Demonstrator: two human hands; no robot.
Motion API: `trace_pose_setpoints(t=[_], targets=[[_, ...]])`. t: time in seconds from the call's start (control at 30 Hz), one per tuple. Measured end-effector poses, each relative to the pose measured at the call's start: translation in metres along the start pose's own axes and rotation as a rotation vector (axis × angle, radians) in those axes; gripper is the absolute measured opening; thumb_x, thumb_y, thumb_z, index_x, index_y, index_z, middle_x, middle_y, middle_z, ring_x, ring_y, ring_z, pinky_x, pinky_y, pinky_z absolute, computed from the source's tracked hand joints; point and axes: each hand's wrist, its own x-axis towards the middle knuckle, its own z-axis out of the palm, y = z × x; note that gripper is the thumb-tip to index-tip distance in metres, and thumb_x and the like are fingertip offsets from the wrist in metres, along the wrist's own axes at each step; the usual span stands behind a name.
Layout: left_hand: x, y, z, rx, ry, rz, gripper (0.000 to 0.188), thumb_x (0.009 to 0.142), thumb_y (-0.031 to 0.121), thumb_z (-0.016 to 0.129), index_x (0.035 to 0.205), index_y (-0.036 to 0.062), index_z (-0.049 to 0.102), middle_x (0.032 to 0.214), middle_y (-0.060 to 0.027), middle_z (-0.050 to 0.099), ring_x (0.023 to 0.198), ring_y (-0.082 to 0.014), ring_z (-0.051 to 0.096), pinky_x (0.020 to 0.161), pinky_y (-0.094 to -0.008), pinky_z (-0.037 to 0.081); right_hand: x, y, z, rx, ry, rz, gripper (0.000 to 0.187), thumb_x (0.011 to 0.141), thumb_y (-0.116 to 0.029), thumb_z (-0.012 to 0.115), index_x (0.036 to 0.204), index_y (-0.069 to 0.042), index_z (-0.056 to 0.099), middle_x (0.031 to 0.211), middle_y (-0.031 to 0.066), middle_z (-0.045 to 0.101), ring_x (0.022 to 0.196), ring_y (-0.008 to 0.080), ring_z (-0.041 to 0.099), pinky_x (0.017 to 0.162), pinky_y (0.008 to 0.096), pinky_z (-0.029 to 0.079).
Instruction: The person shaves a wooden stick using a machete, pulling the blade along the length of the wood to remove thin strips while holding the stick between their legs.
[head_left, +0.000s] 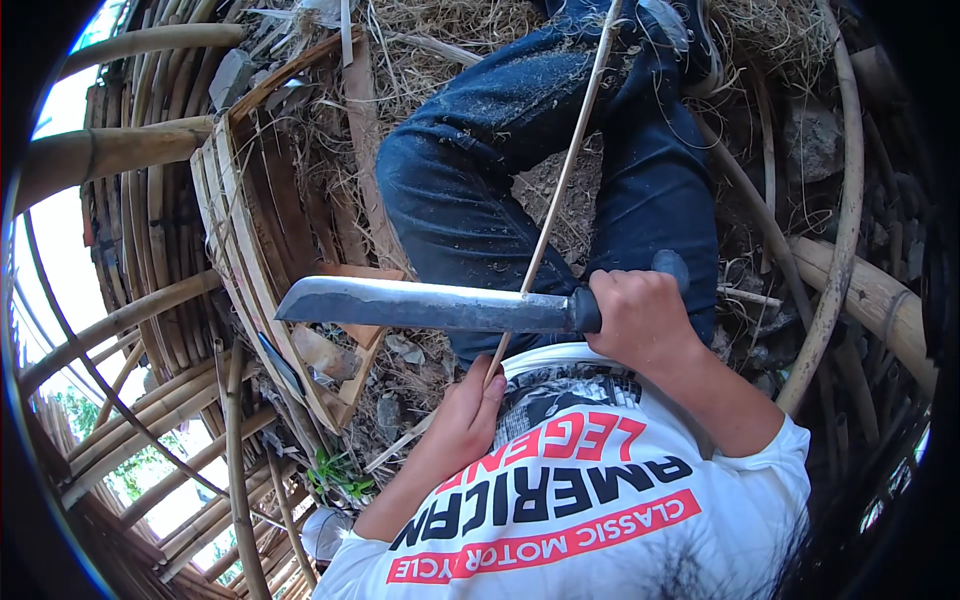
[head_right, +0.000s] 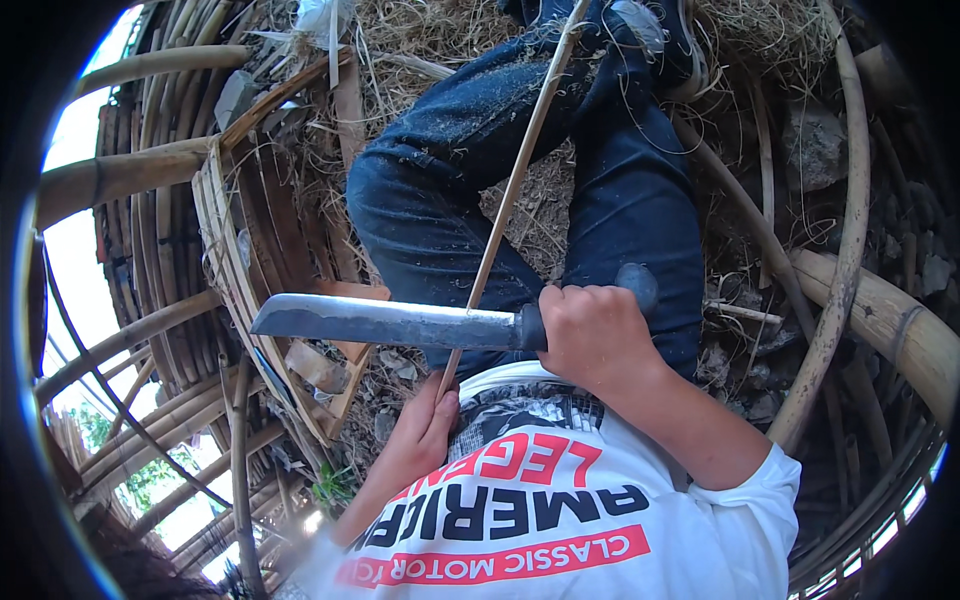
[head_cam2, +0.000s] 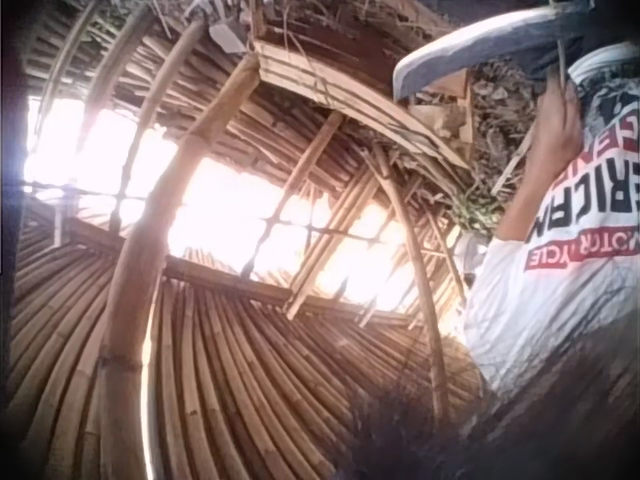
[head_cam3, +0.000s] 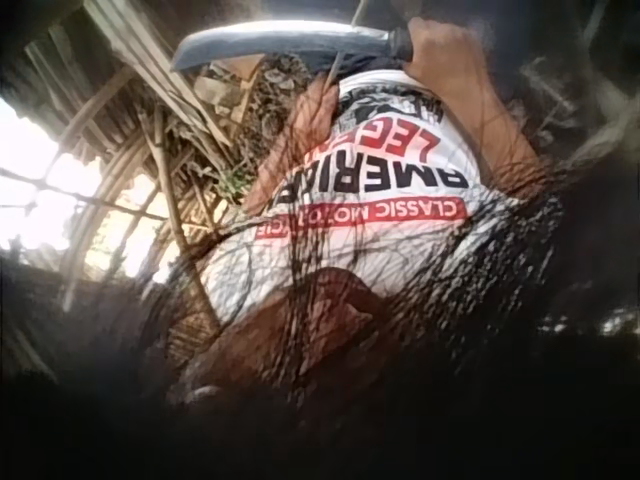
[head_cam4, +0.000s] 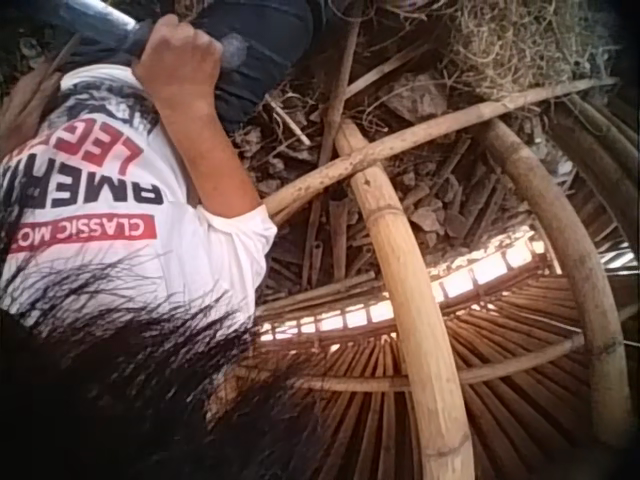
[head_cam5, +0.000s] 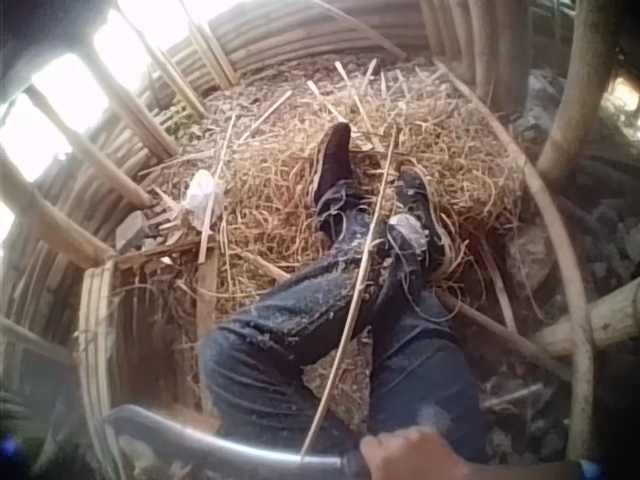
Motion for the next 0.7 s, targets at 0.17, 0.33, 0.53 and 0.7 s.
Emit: trace_pose_setpoints(t=[0.17, 0.33, 0.53, 0.7], targets=[[-0.008, -0.019, -0.002, -0.034, 0.000, -0.012, 0.017, 0.102, 0.017, 0.041, 0.103, 0.0007, 0.047, 0.072, -0.0209, 0.052, 0.066, -0.0369, 0.054, 0.064, -0.0410, 0.043, 0.009, 0.015, -0.011, -0.078, -0.037, 0.072, 0.026, 0.063, -0.020, 0.079, 0.075, -0.006, 0.061, 0.070, 0.0137, 0.066, 0.066, 0.0292, 0.068, 0.064, 0.0387, 0.055], [-0.009, -0.026, 0.000, -0.083, -0.011, 0.035, 0.016, 0.104, 0.016, 0.039, 0.096, 0.0027, 0.045, 0.070, 0.0005, 0.040, 0.063, -0.0096, 0.036, 0.058, -0.0266, 0.033, 0.021, 0.049, -0.028, -0.227, 0.054, 0.191, 0.024, 0.065, -0.020, 0.078, 0.076, -0.006, 0.061, 0.072, 0.0155, 0.067, 0.069, 0.0324, 0.068, 0.066, 0.0408, 0.054], [-0.018, -0.034, -0.007, -0.022, -0.032, -0.023, 0.017, 0.103, 0.016, 0.041, 0.098, 0.0012, 0.046, 0.067, -0.0132, 0.047, 0.061, -0.0233, 0.048, 0.060, -0.0363, 0.040, 0.022, 0.050, -0.023, -0.234, 0.049, 0.191, 0.025, 0.066, -0.021, 0.078, 0.077, -0.006, 0.062, 0.072, 0.0155, 0.067, 0.071, 0.0330, 0.069, 0.067, 0.0423, 0.055], [-0.034, -0.029, -0.011, -0.055, -0.040, -0.107, 0.019, 0.103, 0.018, 0.041, 0.107, 0.0008, 0.048, 0.072, -0.0043, 0.045, 0.069, -0.0134, 0.041, 0.065, -0.0287, 0.037, 0.039, 0.081, -0.042, -0.336, 0.123, 0.411, 0.023, 0.074, -0.024, 0.073, 0.083, -0.005, 0.066, 0.077, 0.0201, 0.068, 0.078, 0.0387, 0.068, 0.074, 0.0475, 0.055]])
